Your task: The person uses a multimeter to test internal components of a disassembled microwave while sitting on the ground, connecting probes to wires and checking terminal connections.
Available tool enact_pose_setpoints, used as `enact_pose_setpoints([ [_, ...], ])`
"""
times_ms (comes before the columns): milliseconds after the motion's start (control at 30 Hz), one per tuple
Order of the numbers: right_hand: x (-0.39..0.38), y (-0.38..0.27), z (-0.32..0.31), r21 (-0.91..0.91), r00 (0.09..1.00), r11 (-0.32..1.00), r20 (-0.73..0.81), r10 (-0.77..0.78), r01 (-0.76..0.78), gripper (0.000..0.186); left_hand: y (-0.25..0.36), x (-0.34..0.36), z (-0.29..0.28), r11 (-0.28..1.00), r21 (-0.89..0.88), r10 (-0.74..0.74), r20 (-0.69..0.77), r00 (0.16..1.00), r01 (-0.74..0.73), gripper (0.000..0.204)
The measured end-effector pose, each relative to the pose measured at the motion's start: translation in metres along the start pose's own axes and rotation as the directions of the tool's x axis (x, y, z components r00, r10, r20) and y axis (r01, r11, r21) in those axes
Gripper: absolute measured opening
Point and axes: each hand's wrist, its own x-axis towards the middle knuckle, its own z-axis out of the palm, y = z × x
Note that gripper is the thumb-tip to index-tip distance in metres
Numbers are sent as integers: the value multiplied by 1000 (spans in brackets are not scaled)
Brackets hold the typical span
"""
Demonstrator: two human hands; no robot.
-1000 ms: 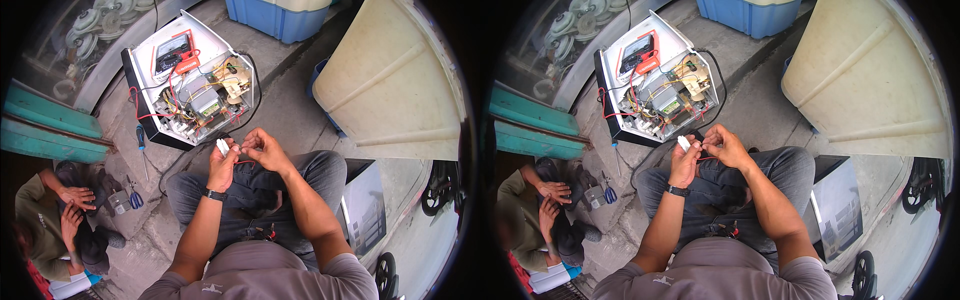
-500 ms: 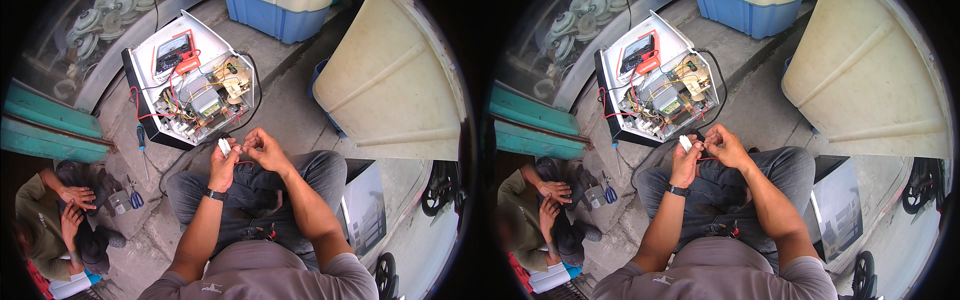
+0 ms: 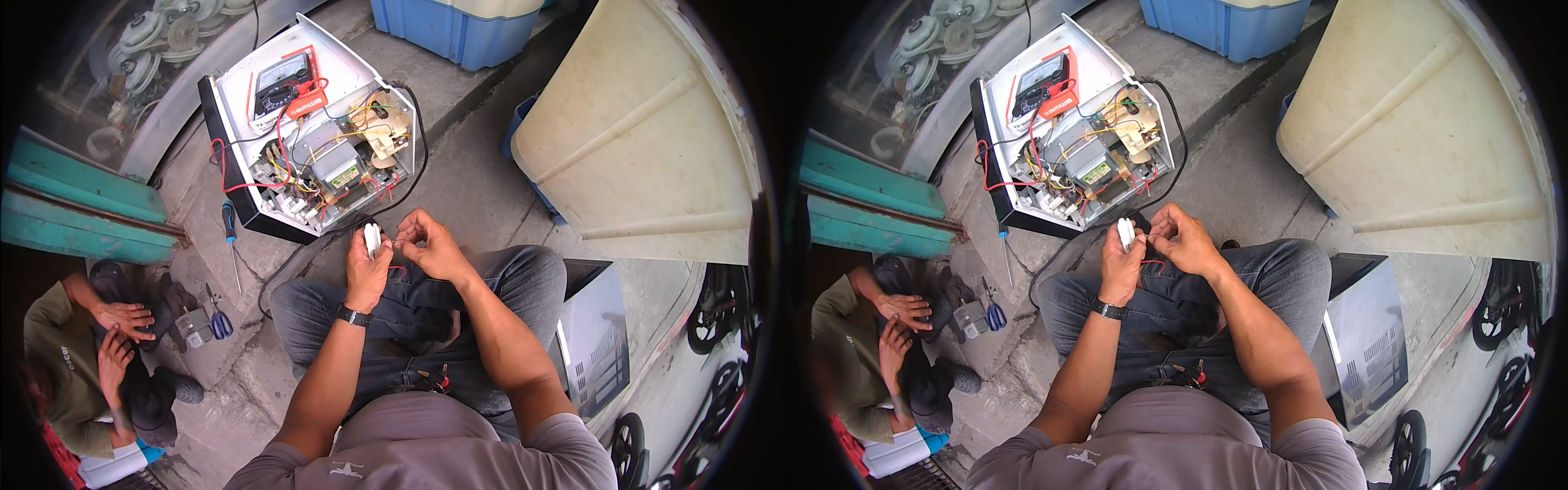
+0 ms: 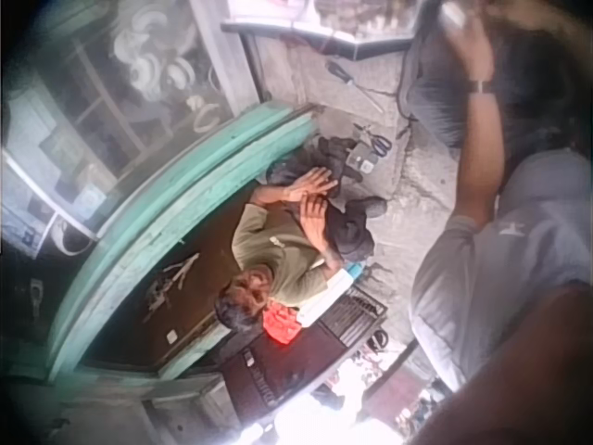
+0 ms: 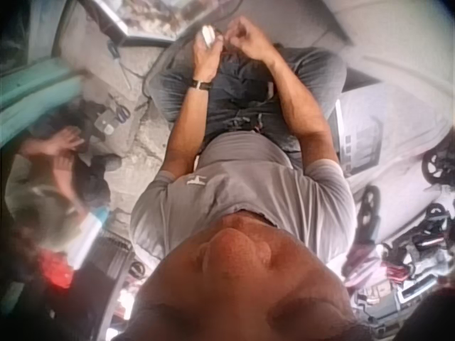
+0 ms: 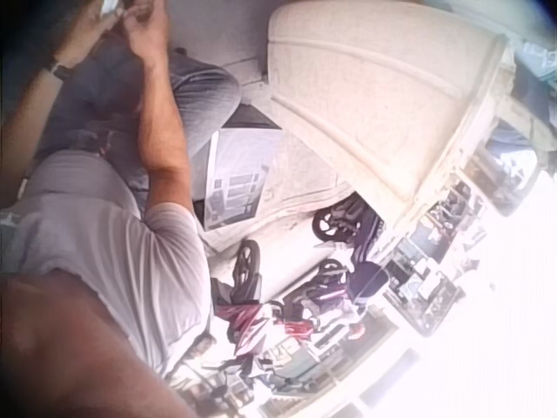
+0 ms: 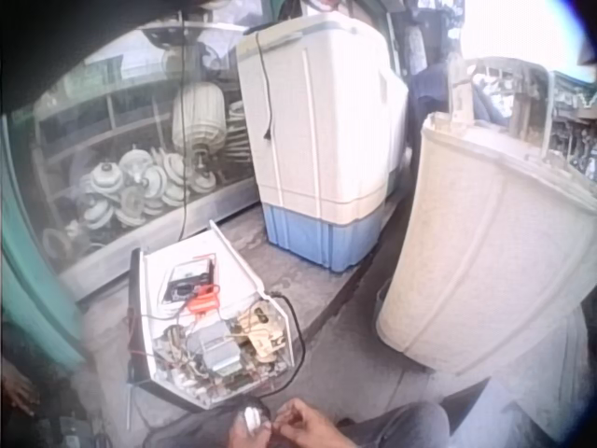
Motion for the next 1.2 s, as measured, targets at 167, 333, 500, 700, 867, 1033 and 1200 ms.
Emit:
enact_pose_setpoints([
  [167, 1, 1, 0, -13, 1000, 1000, 2, 23, -23, 25, -1, 1, 0, 999, 40, 12, -28, 1000, -11, 28],
  [333, 1, 6, -2, 17, 999, 999, 2, 45, -45, 26, 0, 2, 2, 998, 65, -4, -26, 1000, 5, 32],
  [500, 3, 1, 2, -94, 994, 990, -26, 105, -107, 18, -11, 13, 2, 987, 145, 82, -56, 995, -73, 26],
  [700, 8, 28, 6, -5, 981, 987, -117, 157, -159, 14, -7, 22, 15, 970, 244, 26, -29, 999, -18, 24],
  [867, 9, 35, 7, 28, 978, 988, -139, 155, -153, 15, -5, 29, 16, 955, 295, 6, -25, 1000, 2, 26],
  [1033, 9, 32, 6, -12, 978, 986, -133, 160, -163, 12, -19, 36, 7, 941, 332, 67, 2, 998, -64, 26],
  [1200, 10, 32, 7, -58, 974, 978, -127, 190, -198, 10, -23, 38, -1, 939, 341, 45, 18, 999, -48, 23],
])
